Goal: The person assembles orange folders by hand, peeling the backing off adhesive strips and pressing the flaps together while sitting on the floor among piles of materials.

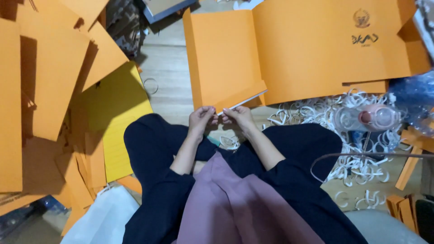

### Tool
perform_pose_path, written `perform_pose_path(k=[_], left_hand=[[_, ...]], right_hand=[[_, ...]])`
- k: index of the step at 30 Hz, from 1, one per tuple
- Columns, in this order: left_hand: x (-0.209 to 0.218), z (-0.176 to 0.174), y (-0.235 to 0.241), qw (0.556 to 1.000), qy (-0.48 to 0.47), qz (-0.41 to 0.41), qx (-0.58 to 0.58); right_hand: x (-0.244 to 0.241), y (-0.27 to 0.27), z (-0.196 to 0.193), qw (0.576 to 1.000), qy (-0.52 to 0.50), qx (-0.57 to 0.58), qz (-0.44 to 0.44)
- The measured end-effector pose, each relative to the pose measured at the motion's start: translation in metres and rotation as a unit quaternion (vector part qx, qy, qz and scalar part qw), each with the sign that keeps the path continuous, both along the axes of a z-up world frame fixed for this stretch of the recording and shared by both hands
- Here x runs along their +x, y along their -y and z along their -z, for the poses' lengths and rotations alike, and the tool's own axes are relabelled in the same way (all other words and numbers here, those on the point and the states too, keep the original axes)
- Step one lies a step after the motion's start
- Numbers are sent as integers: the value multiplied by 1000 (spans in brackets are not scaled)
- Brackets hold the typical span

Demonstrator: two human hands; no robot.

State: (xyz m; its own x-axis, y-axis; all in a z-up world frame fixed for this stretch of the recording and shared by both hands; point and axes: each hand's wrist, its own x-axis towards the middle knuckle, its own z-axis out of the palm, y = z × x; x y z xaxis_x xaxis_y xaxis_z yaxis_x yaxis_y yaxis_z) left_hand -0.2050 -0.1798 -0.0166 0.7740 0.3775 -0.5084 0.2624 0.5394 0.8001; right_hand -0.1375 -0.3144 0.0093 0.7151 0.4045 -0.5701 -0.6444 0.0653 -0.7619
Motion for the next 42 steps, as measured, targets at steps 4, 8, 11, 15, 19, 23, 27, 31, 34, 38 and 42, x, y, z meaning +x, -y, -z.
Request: perform_pose_path(k=[4, 8, 11, 15, 19, 23, 27, 31, 34, 38, 42], left_hand=[[4, 9, 0, 1000, 0, -9, 16], [4, -21, 1, 998, 8, -23, 53], [7, -1, 0, 997, 10, -9, 71], [7, -6, 2, 997, 21, -3, 79], [8, -6, 2, 996, 35, -7, 82], [9, -8, 1, 996, 40, 8, 78], [10, -6, 0, 996, 42, 11, 73], [11, -2, 0, 996, 44, 14, 71], [11, 5, 0, 997, 45, 17, 67], [11, 5, 1, 997, 45, 18, 63], [11, -4, -1, 997, 44, 13, 68]], right_hand=[[-6, -4, -15, 998, 28, -52, -4], [-4, 9, -11, 860, 427, -276, -45], [-6, 2, -33, 709, 668, -221, -50], [-7, -3, -30, 629, 740, -216, -102], [-6, -4, -20, 585, 762, -252, -120], [-3, -2, -10, 543, 785, -274, -117], [-5, -7, -27, 513, 804, -282, -106], [-2, -6, -18, 486, 817, -296, -98], [-1, -5, -15, 489, 817, -289, -97], [1, -1, -6, 568, 778, -241, -114], [-1, 1, -15, 593, 766, -217, -120]])
